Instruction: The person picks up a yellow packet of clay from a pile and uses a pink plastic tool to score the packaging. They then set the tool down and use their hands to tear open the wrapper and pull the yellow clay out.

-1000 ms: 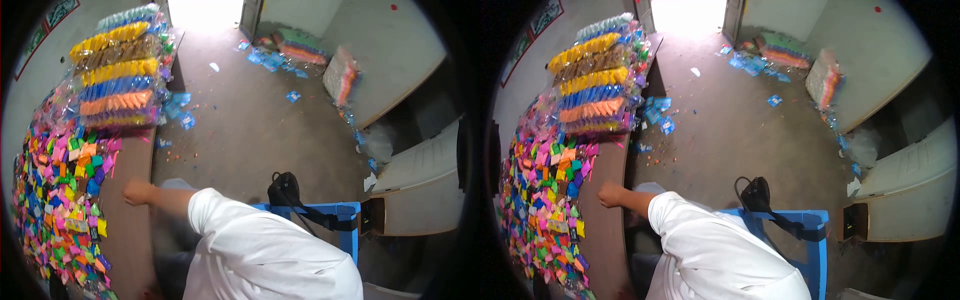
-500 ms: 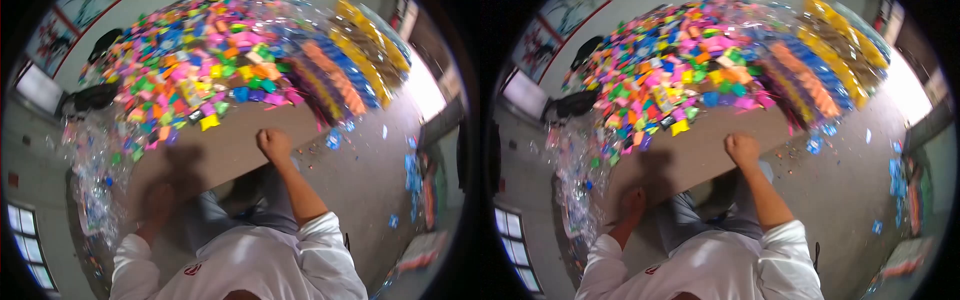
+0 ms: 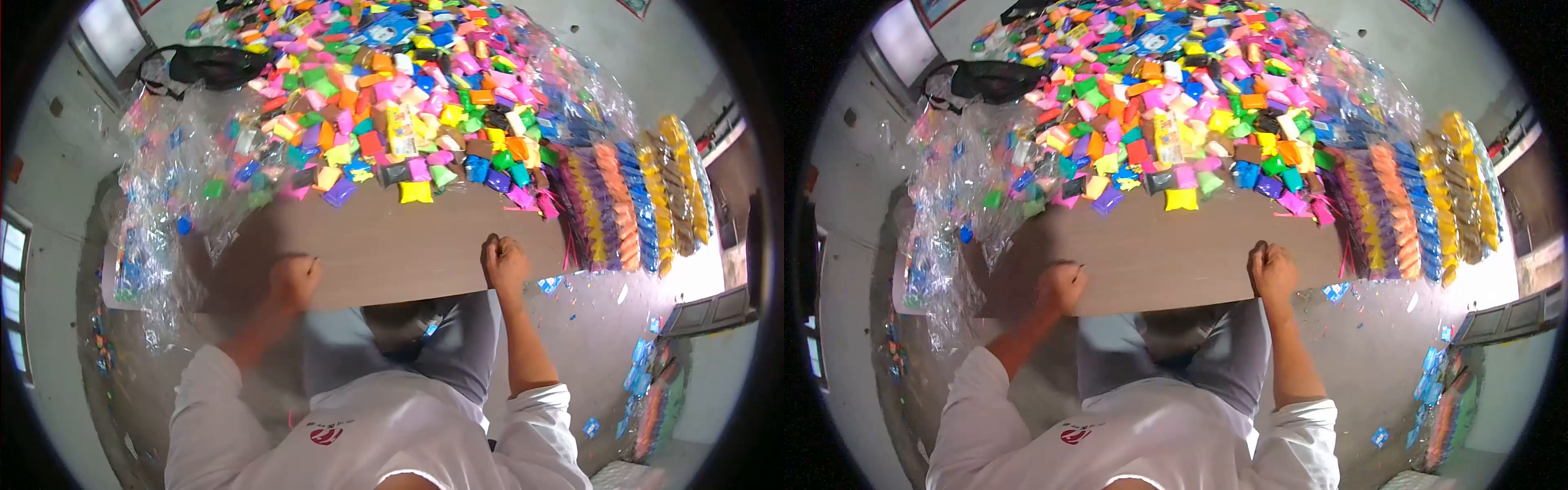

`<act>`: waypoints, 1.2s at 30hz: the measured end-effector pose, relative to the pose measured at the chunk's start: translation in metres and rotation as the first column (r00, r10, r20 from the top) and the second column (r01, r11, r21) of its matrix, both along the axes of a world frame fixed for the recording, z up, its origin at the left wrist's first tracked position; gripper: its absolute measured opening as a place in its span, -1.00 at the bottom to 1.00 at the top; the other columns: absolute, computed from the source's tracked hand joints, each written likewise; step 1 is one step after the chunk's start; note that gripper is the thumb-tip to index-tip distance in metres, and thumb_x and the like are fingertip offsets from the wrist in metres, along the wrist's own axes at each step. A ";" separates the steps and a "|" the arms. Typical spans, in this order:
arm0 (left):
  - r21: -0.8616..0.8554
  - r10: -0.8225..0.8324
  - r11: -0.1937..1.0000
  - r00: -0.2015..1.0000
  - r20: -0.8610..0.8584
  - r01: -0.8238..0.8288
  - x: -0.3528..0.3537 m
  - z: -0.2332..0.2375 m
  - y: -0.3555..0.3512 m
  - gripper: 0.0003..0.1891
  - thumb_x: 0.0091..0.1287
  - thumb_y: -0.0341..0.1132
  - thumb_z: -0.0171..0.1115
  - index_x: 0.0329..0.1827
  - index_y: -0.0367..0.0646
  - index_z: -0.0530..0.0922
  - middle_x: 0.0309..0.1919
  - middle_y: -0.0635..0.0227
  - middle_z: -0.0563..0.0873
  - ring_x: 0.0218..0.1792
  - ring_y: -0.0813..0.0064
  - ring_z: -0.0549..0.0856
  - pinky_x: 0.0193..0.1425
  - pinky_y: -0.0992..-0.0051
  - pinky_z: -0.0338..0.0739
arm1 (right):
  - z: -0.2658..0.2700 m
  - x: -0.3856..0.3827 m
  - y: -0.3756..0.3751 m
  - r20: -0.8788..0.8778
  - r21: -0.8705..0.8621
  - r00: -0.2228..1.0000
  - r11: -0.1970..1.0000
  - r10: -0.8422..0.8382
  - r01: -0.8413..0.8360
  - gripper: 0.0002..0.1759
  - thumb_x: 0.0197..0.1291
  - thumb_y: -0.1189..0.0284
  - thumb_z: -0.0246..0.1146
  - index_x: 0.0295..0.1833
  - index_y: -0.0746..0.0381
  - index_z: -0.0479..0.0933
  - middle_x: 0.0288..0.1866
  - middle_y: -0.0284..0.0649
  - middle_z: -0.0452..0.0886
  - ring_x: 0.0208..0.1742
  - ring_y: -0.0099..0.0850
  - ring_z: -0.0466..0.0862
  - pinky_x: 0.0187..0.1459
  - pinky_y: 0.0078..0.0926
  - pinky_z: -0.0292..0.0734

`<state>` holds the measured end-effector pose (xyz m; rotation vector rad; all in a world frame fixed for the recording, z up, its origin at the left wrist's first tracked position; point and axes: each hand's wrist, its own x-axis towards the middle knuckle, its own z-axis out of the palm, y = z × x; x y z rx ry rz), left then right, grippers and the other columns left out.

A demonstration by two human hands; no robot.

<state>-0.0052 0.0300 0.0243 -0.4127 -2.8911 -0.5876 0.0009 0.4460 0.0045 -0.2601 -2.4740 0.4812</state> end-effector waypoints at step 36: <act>0.035 -0.047 0.998 0.968 -0.245 0.057 -0.063 -0.004 0.086 -0.85 0.17 -0.29 0.20 -0.46 -0.17 0.54 -0.47 0.23 0.64 -0.38 0.20 0.65 -0.28 0.19 0.53 | 0.018 -0.091 -0.123 -0.154 -0.262 0.873 0.833 0.463 -0.488 -0.76 0.03 0.59 0.29 -0.12 0.30 0.60 0.07 -0.06 0.57 0.09 -0.06 0.54 0.12 -0.21 0.46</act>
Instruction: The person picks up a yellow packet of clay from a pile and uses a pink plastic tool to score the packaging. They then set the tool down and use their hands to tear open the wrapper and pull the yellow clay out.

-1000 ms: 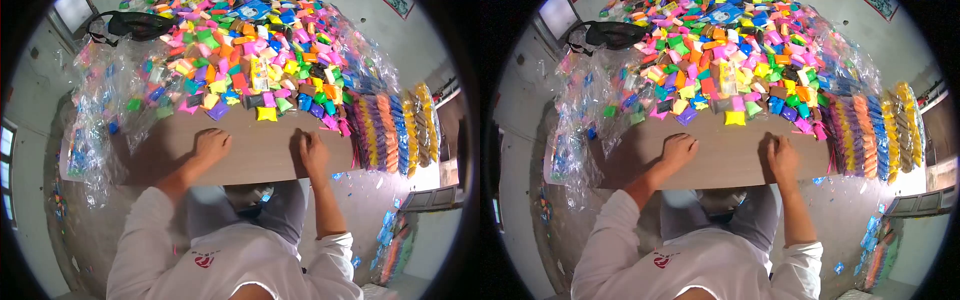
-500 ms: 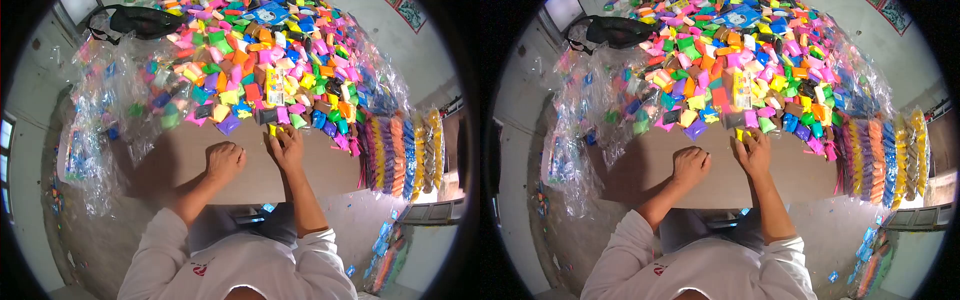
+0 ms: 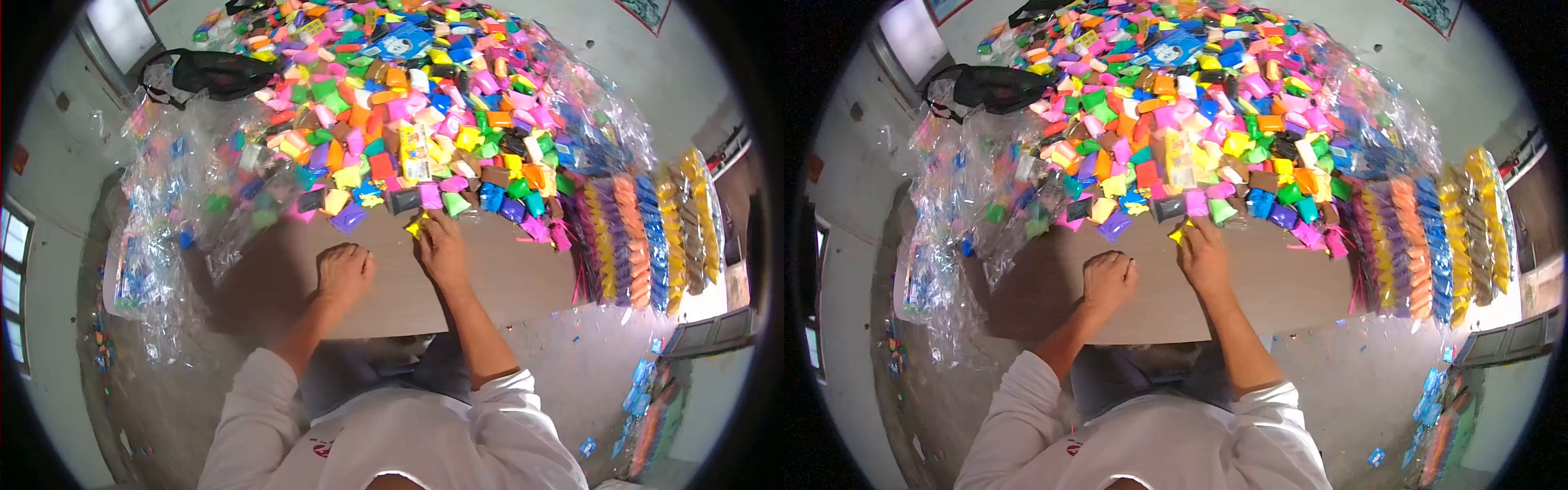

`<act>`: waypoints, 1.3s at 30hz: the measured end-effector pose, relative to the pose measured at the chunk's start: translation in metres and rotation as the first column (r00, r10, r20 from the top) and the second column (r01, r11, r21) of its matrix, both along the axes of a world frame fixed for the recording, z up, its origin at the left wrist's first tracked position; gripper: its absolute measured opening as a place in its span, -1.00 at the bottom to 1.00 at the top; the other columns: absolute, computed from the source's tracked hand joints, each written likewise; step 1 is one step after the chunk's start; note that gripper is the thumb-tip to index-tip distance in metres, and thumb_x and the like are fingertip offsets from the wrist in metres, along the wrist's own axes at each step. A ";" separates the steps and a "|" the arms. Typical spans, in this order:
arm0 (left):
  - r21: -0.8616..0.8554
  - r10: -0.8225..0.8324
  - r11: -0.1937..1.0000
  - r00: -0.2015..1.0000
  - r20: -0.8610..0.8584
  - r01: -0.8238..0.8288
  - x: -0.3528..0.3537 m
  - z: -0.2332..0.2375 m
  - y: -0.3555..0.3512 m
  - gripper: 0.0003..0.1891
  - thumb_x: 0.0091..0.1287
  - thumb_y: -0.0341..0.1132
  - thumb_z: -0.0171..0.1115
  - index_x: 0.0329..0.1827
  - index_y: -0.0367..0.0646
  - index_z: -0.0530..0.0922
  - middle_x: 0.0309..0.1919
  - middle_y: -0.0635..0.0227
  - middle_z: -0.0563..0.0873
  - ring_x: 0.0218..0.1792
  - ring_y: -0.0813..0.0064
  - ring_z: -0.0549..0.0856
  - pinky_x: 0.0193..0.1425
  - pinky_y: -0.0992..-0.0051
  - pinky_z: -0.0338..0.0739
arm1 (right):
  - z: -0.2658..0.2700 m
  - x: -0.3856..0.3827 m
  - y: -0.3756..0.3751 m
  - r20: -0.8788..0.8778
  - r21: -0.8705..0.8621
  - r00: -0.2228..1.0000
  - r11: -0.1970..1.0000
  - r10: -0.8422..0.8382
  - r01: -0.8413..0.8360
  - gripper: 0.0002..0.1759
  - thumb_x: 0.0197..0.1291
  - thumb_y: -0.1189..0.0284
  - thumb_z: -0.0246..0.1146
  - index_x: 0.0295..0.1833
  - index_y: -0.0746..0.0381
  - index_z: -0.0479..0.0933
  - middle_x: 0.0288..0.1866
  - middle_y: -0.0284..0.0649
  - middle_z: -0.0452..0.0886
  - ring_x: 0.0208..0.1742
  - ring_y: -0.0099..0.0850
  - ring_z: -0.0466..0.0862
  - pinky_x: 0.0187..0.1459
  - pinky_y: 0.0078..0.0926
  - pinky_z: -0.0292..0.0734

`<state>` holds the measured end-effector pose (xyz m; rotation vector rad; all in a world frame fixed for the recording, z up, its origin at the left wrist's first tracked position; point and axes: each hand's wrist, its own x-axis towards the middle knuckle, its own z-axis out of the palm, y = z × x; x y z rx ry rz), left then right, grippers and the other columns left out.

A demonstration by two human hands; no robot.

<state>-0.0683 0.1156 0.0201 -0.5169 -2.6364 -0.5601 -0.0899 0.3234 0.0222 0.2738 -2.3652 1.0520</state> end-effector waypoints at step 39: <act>0.175 0.003 0.985 0.999 -0.051 0.006 0.001 0.003 -0.007 -0.75 0.30 -0.26 0.15 -0.52 -0.19 0.51 -0.55 0.20 0.60 -0.41 0.15 0.62 -0.23 0.18 0.43 | 0.006 0.002 -0.004 0.082 -0.001 0.992 0.995 0.098 -0.098 -0.39 0.02 0.36 0.40 0.21 0.24 0.40 0.06 0.03 0.44 0.07 0.02 0.50 0.06 -0.18 0.45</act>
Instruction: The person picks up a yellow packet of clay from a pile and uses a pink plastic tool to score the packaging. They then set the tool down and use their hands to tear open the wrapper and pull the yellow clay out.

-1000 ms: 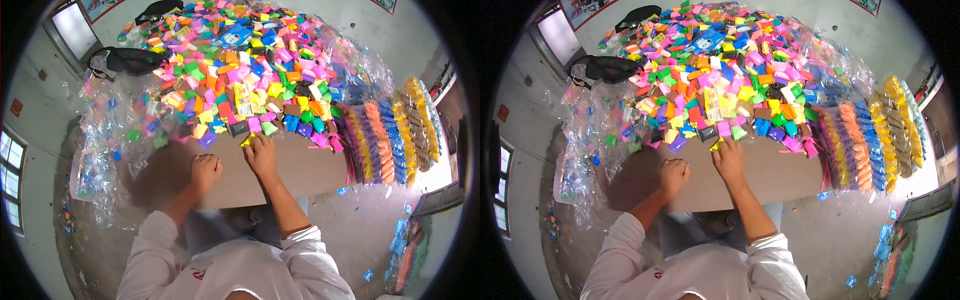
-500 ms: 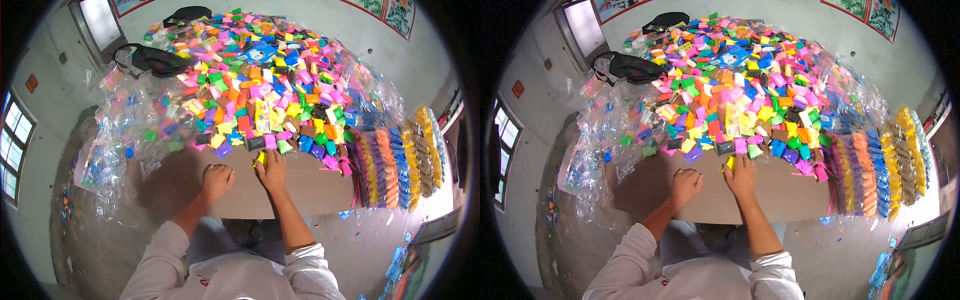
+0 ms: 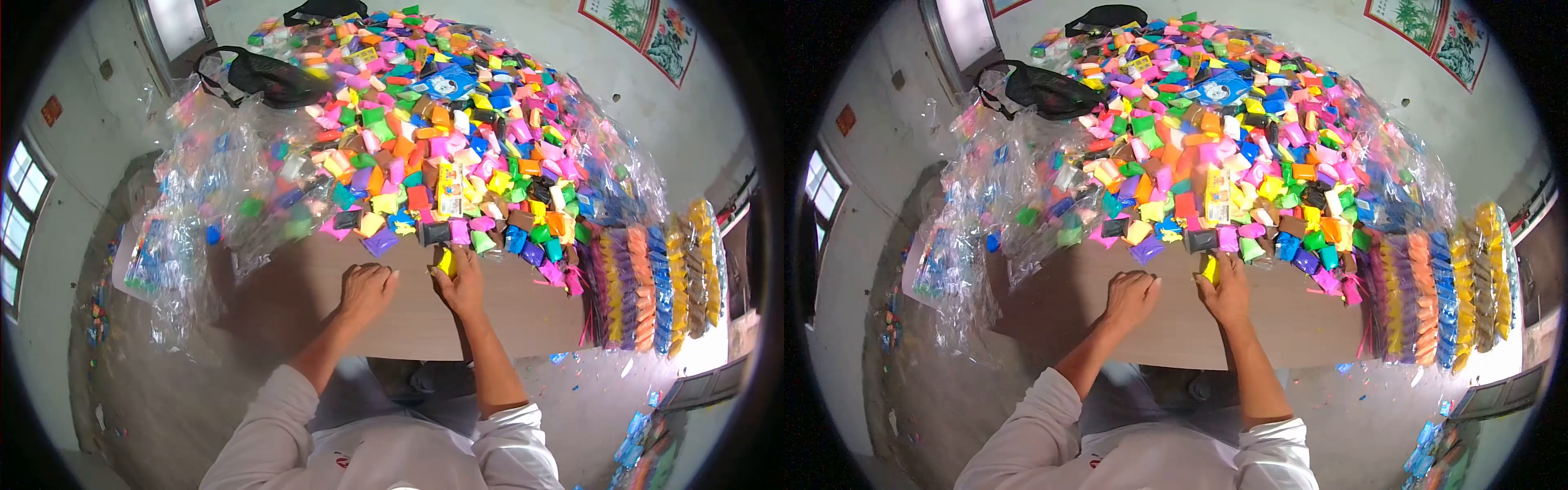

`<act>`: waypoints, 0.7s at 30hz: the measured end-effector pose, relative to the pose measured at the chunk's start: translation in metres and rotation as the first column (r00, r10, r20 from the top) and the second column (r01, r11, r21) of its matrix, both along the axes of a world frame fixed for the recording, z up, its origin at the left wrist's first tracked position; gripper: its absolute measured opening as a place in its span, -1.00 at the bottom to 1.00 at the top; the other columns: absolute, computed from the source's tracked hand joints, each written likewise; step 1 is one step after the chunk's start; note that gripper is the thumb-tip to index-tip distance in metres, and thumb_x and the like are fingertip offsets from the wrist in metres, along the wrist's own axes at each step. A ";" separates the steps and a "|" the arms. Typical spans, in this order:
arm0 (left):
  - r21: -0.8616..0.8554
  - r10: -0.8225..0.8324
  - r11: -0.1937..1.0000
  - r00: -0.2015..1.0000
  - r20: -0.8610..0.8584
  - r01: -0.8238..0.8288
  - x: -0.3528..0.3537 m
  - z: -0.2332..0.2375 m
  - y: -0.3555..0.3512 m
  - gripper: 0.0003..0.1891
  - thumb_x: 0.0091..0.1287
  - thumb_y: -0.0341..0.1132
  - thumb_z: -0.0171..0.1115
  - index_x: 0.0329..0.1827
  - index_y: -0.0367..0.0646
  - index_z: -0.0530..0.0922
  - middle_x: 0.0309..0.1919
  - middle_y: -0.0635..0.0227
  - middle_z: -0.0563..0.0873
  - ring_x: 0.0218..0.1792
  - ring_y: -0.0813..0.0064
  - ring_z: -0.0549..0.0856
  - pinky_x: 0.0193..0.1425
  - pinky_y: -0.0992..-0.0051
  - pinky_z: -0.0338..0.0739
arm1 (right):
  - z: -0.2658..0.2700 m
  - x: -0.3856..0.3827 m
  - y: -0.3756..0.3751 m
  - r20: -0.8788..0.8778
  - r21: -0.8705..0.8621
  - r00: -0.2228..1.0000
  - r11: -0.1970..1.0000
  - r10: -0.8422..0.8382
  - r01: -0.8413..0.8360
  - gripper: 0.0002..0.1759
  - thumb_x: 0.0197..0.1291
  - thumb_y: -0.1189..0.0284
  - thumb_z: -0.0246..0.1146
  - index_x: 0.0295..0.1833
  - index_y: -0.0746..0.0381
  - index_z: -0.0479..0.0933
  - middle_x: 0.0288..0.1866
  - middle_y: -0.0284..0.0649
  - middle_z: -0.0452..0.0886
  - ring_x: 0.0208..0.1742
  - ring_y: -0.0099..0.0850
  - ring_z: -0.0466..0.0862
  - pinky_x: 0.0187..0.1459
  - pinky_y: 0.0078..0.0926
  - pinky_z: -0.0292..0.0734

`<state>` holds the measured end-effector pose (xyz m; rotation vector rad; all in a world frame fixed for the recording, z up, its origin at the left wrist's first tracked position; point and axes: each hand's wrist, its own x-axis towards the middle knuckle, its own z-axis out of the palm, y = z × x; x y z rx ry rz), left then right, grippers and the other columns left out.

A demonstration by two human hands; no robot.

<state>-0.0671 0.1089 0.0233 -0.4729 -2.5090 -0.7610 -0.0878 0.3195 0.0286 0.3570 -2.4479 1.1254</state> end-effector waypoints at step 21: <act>0.679 -0.280 0.718 0.829 0.484 -0.153 -0.038 0.016 -0.011 -0.56 0.44 0.04 0.00 -0.18 -0.23 0.54 -0.44 0.28 0.58 -0.39 0.52 0.59 -0.25 0.45 0.48 | 0.023 -0.051 -0.048 0.155 -0.750 0.866 0.627 0.476 -0.210 -0.47 0.08 0.67 0.30 0.22 0.32 0.44 -0.30 -0.53 0.42 -0.36 -0.74 0.35 -0.34 -0.78 0.27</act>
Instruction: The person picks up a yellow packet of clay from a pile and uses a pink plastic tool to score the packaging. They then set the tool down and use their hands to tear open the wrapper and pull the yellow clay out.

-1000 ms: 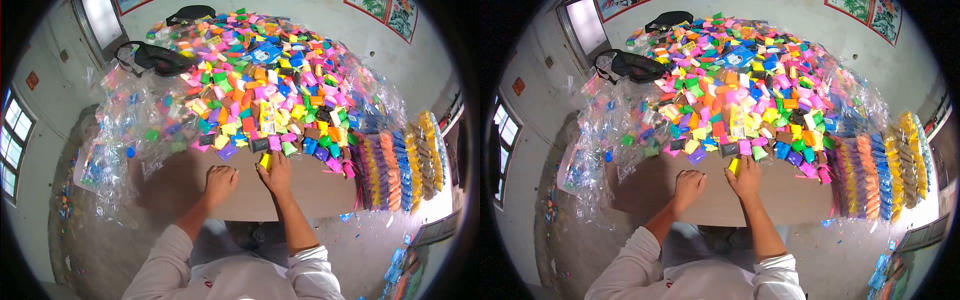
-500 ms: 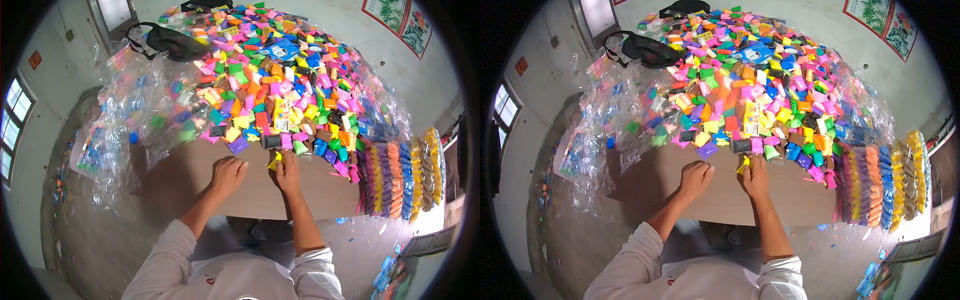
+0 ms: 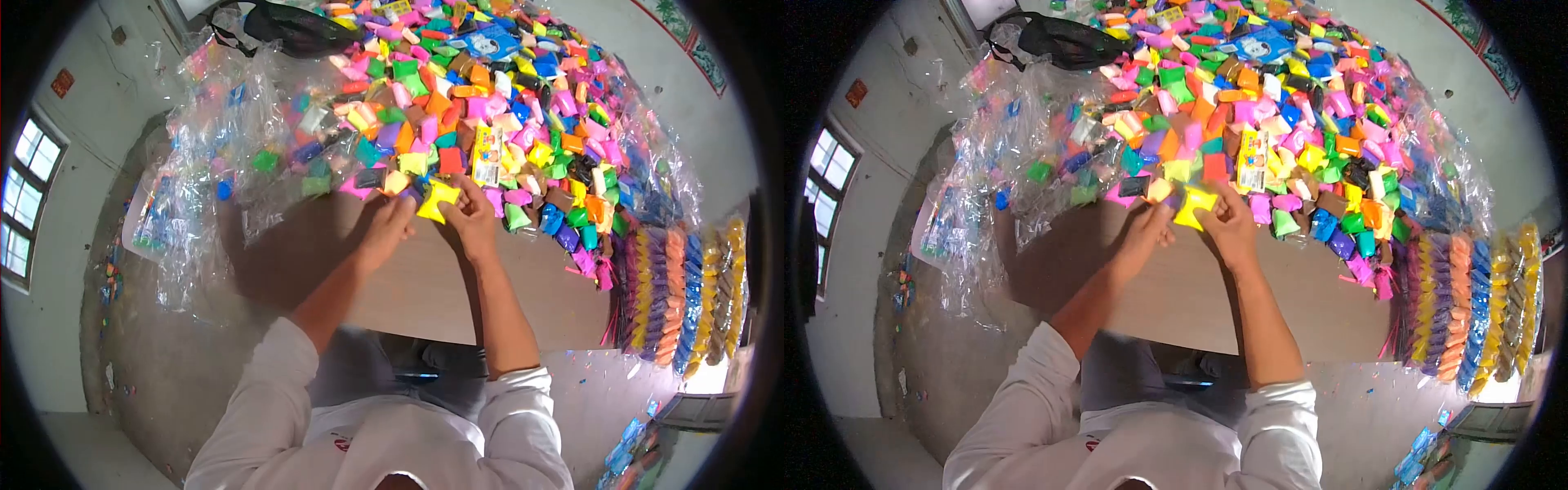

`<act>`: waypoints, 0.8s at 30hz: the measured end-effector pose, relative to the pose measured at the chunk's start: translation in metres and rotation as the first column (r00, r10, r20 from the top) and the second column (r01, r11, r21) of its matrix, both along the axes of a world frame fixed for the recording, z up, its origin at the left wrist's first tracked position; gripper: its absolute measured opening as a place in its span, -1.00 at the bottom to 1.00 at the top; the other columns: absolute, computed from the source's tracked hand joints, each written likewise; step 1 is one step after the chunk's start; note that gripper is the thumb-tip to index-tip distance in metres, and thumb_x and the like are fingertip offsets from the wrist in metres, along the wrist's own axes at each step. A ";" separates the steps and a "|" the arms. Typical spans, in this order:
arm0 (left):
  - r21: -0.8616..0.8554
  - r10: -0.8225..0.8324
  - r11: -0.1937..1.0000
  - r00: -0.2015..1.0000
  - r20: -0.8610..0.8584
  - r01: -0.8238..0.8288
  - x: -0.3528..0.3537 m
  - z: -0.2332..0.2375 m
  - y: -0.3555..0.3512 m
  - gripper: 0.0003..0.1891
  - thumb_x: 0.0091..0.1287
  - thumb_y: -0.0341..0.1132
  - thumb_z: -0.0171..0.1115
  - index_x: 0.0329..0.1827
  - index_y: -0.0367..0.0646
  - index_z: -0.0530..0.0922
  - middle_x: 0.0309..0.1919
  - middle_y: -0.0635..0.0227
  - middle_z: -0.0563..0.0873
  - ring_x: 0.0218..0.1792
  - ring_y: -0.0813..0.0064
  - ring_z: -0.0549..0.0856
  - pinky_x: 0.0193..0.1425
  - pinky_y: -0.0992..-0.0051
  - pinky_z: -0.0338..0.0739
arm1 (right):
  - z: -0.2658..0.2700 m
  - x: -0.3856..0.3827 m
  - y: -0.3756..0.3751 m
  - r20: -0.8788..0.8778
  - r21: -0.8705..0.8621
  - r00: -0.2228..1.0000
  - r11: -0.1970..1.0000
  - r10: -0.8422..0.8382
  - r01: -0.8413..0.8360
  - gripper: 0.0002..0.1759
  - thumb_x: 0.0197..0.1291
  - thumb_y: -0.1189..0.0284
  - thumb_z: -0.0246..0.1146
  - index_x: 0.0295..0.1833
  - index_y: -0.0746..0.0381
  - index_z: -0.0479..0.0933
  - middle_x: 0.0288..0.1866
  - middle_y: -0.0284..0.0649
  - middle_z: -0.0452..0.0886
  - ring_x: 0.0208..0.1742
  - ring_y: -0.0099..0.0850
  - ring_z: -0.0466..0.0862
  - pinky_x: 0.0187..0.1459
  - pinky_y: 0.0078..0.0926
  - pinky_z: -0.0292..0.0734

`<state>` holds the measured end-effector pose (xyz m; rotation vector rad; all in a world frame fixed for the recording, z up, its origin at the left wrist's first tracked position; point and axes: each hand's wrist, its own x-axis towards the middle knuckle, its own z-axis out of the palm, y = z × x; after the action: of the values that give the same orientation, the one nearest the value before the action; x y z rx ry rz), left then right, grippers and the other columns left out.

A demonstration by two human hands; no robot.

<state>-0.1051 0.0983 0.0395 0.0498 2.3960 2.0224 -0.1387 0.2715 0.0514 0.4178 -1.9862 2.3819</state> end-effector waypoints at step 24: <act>0.074 -0.219 0.970 0.965 -0.147 0.231 -0.009 -0.055 -0.007 -0.73 0.46 -0.22 0.00 -0.02 -0.24 0.53 -0.34 0.52 0.59 -0.40 0.80 0.49 -0.41 0.73 0.35 | -0.046 0.007 -0.021 -0.184 0.320 0.966 0.918 -0.183 0.235 -0.66 0.28 0.20 0.21 -0.33 0.28 0.50 -0.55 -0.04 0.51 -0.50 -0.19 0.55 -0.40 -0.22 0.43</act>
<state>-0.1138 0.0916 -0.0153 0.4560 2.2475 2.0799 -0.1321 0.2506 0.0053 0.3547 -2.2432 1.8290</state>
